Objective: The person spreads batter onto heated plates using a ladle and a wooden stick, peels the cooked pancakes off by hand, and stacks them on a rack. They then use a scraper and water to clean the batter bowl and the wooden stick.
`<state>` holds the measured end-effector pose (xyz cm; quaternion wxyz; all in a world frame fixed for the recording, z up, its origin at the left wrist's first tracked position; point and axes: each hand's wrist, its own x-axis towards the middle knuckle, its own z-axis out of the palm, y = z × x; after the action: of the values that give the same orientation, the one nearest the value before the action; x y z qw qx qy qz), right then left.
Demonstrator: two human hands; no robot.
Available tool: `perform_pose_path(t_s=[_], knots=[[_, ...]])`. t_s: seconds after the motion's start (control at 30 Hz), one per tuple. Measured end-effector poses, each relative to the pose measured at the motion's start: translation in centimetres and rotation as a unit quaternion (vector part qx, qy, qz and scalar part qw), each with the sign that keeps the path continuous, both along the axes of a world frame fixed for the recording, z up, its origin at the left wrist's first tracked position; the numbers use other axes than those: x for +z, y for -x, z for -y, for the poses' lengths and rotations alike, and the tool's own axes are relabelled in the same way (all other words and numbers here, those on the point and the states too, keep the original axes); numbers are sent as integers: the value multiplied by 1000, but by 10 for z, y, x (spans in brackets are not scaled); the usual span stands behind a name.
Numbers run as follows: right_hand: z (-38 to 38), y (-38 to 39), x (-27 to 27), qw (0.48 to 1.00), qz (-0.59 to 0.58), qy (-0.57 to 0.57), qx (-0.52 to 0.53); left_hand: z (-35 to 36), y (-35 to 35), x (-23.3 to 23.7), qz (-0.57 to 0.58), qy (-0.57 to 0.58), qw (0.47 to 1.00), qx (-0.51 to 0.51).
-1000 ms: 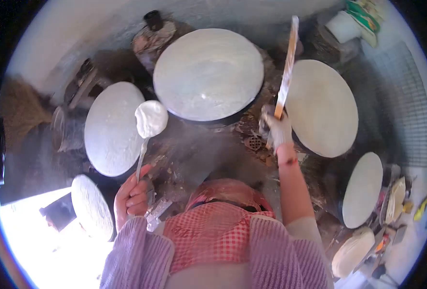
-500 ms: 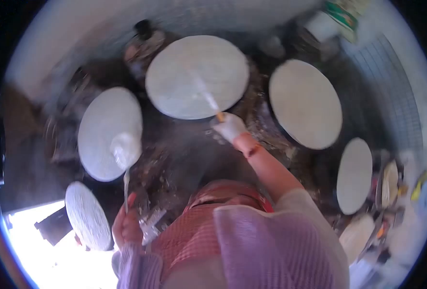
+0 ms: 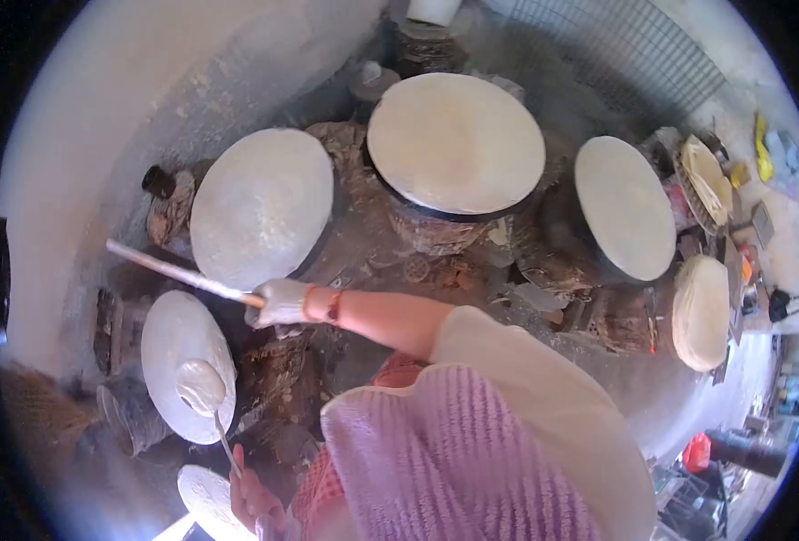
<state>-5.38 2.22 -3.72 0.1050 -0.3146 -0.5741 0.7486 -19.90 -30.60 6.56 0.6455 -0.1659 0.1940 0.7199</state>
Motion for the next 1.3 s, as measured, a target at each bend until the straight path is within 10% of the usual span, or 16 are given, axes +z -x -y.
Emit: perform_pose_path(t_s=[0.3, 0.47, 0.63, 0.7, 0.83, 1.3], knots=[[-23, -327, -10, 852, 56, -59, -517, -130, -29, 15, 13, -96, 982, -162], [-55, -439, -13, 775, 104, -120, -612, -194, -52, 17, -109, -409, 887, -185], [-156, -472, -2, 814, 69, -78, -571, -277, -135, 70, -66, -325, 920, -208], [-229, -493, -29, 822, 185, -293, -453, -299, -156, 77, 96, -168, 955, -223], [-340, -460, -13, 835, 284, -371, -291, -296, -184, 61, 155, -102, 964, -190], [-453, -389, -1, 904, 253, -344, 6, -234, -215, 63, 58, -23, 997, -40]])
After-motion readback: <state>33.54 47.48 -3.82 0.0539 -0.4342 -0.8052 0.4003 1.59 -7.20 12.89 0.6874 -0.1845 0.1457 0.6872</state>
